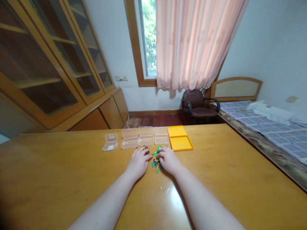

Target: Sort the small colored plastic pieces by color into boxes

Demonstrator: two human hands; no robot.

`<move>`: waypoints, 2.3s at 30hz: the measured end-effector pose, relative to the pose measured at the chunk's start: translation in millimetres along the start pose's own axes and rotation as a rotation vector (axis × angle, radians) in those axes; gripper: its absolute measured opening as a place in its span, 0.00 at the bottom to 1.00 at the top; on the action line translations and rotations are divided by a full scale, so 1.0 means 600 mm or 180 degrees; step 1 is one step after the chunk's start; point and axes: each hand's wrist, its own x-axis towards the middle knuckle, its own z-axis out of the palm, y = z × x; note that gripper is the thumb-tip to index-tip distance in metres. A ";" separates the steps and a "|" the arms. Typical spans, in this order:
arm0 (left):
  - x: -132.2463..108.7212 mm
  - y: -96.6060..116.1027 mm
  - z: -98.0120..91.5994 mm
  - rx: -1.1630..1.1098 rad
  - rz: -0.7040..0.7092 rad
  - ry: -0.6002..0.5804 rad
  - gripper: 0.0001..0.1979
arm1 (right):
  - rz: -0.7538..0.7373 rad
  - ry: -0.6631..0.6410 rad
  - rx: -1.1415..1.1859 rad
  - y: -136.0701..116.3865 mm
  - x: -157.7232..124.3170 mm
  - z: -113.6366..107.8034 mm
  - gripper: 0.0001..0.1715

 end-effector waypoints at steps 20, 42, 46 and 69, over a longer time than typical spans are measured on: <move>0.000 0.000 -0.001 -0.0052 0.0012 -0.0177 0.19 | -0.0082 -0.0189 0.0088 -0.002 -0.003 0.000 0.18; 0.001 0.007 -0.013 -0.0418 0.0526 -0.0135 0.15 | -0.0095 -0.0088 -0.0126 -0.005 0.001 -0.002 0.16; 0.001 0.006 -0.011 -0.0349 0.0480 -0.0192 0.15 | -0.0068 -0.0103 -0.0112 -0.004 0.001 -0.002 0.17; 0.001 0.004 -0.005 -0.0418 0.0611 -0.0067 0.14 | -0.0132 -0.0126 -0.0111 -0.005 0.002 -0.003 0.16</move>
